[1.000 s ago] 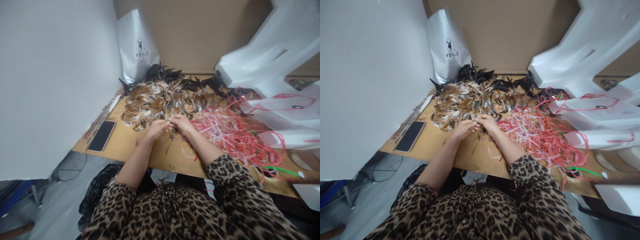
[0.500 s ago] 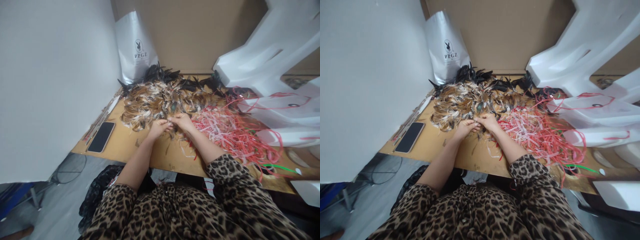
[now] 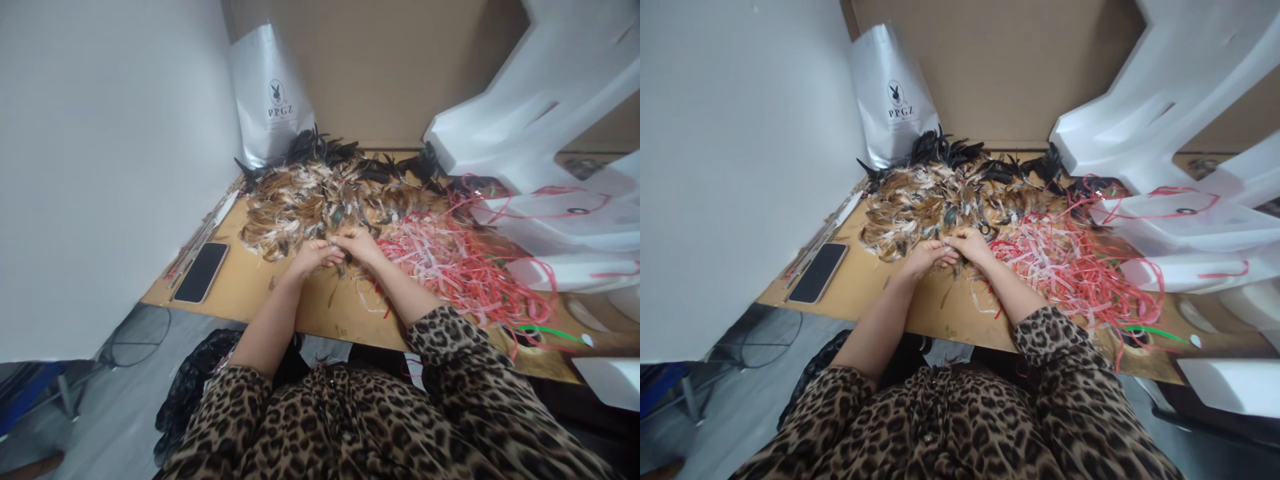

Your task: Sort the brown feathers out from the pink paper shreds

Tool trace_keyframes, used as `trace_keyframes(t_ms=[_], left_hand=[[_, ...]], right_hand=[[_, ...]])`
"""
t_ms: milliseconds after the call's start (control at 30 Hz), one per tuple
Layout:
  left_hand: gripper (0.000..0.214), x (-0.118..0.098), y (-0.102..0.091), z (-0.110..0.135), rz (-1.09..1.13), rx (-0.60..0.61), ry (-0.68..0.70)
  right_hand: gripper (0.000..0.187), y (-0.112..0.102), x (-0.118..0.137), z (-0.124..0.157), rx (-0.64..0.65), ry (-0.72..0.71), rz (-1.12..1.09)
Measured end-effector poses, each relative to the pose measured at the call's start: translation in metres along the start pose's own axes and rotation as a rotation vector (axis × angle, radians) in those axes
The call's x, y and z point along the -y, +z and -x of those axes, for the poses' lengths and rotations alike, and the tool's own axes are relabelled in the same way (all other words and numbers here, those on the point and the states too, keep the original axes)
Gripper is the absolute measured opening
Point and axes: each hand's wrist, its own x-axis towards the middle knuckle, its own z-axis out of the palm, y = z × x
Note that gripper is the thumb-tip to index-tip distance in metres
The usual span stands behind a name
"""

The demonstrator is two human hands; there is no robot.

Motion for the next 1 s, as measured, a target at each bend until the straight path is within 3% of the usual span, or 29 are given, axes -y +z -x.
trace_keyframes(t_ms=[167, 267, 400, 500, 633, 800, 900, 1000], left_hand=[[0.025, 0.001, -0.006, -0.004, 0.233, -0.082, 0.026], [0.016, 0.000, -0.009, -0.007, 0.361, -0.119, 0.020], [0.008, -0.003, -0.009, -0.005, 0.455, -0.152, 0.004], [0.008, -0.004, -0.007, -0.004, 0.486, -0.128, -0.001], [0.009, -0.002, -0.007, -0.004, 0.496, -0.078, -0.002], [0.012, 0.003, -0.007, -0.006, 0.428, -0.071, -0.002], [0.018, 0.003, -0.008, -0.006, 0.345, -0.084, 0.020], [0.022, 0.002, -0.008, -0.004, 0.262, -0.096, 0.035]], right_hand=[[0.037, -0.001, 0.004, 0.002, -0.032, -0.094, -0.014], [0.028, -0.002, 0.007, 0.007, -0.052, -0.268, 0.221], [0.019, -0.002, 0.009, 0.011, 0.035, -0.544, 0.613], [0.022, -0.002, 0.008, 0.012, 0.039, -0.631, 0.837], [0.025, -0.001, 0.006, 0.012, -0.013, -0.641, 0.978], [0.027, 0.002, 0.003, 0.012, -0.065, -0.605, 0.968], [0.026, 0.000, 0.003, 0.011, -0.038, -0.566, 0.845], [0.029, -0.004, 0.007, 0.009, -0.003, -0.422, 0.543]])
